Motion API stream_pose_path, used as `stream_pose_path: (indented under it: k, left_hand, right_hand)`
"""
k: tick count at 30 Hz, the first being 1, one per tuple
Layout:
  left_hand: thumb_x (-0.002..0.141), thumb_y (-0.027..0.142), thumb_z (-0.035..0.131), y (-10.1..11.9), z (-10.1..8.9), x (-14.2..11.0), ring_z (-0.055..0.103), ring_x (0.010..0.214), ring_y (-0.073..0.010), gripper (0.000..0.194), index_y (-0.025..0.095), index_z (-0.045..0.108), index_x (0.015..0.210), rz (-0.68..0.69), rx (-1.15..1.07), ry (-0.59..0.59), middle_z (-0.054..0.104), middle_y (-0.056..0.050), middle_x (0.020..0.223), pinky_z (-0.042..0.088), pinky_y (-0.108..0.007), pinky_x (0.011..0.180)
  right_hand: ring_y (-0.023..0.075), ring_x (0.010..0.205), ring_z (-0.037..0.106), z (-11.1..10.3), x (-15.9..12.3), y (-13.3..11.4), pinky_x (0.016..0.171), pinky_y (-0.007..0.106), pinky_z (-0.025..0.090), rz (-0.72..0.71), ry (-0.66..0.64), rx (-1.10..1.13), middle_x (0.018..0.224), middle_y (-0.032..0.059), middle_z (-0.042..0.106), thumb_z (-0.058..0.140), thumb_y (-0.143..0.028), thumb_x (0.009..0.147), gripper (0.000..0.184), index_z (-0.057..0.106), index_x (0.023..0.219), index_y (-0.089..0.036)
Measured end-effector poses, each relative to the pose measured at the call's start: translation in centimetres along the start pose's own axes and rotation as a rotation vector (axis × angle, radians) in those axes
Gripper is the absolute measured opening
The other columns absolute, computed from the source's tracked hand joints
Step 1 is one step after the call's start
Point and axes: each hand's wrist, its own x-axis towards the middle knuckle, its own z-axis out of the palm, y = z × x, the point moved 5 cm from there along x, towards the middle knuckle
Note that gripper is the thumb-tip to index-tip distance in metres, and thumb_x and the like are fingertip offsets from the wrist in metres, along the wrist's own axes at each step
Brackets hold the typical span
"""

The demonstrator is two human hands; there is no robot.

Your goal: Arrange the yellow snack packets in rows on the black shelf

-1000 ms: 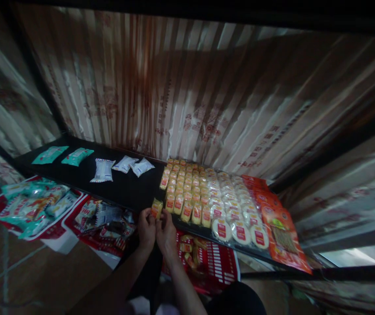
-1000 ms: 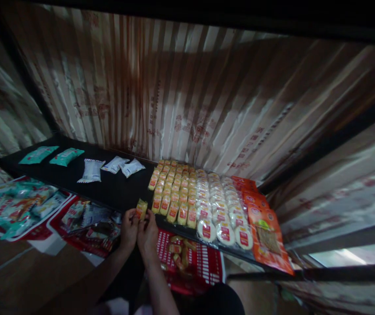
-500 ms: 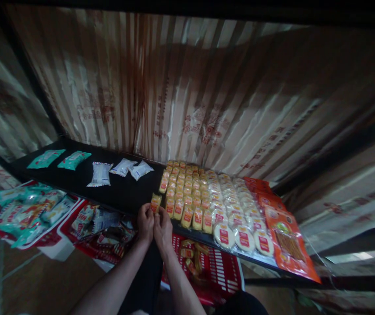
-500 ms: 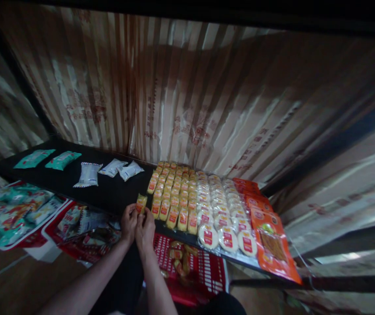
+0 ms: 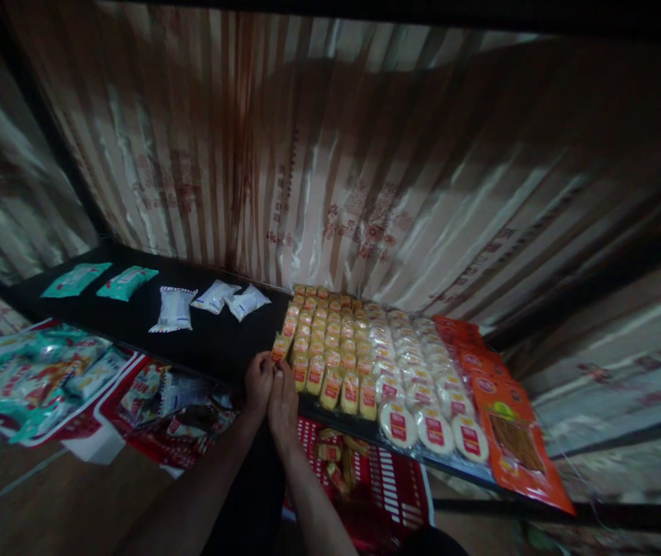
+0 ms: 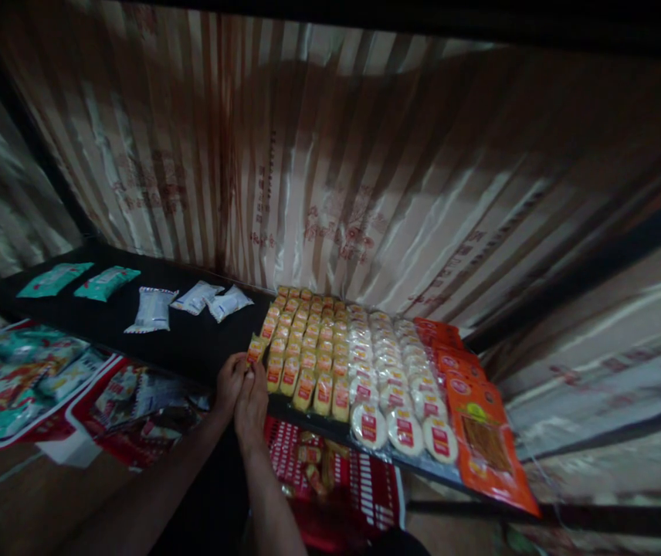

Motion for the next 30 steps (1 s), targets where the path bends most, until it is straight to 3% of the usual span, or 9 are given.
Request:
stream_pose_path:
  k: [9,16,22,30]
  left_hand:
    - [0.081,0.026,0.047,0.8,0.7,-0.3,0.065,0.089,-0.0199,0.021,0.024,0.064,0.094,0.063,-0.021,-0.004,0.069,-0.007,0.090,0.052,-0.035,0.081]
    - [0.079,0.026,0.049,0.4,1.0,1.4,0.065,0.092,-0.0215,0.021,0.021,0.067,0.088,0.067,-0.026,-0.098,0.070,-0.009,0.091,0.050,-0.037,0.089]
    - [0.077,0.022,0.050,0.9,1.6,0.3,0.062,0.102,-0.0221,0.023,0.023,0.067,0.092,0.099,-0.022,-0.100,0.069,-0.009,0.101,0.050,-0.036,0.090]
    - [0.070,0.013,0.049,1.2,0.9,1.6,0.062,0.094,-0.0203,0.029,0.020,0.067,0.092,0.176,0.082,-0.194,0.068,-0.009,0.098,0.048,-0.037,0.093]
  right_hand:
    - [0.0237,0.122,0.049,0.7,0.8,0.0,0.105,0.043,0.036,-0.059,0.088,-0.016,0.129,0.0195,0.054,0.026,-0.052,0.091,0.061,0.053,0.124,-0.008]
    - [0.0228,0.126,0.045,0.9,1.5,0.0,0.107,0.043,0.034,-0.088,0.071,-0.065,0.133,0.0169,0.052,0.026,-0.049,0.092,0.057,0.054,0.125,-0.010]
    - [0.0221,0.123,0.049,1.1,2.0,-0.3,0.106,0.041,0.035,-0.092,0.050,-0.031,0.130,0.0173,0.055,0.026,-0.047,0.093,0.057,0.052,0.125,-0.008]
    - [0.0231,0.119,0.052,0.7,2.1,-1.0,0.103,0.040,0.038,-0.078,0.011,-0.047,0.127,0.0168,0.058,0.025,-0.047,0.093,0.057,0.054,0.124,-0.009]
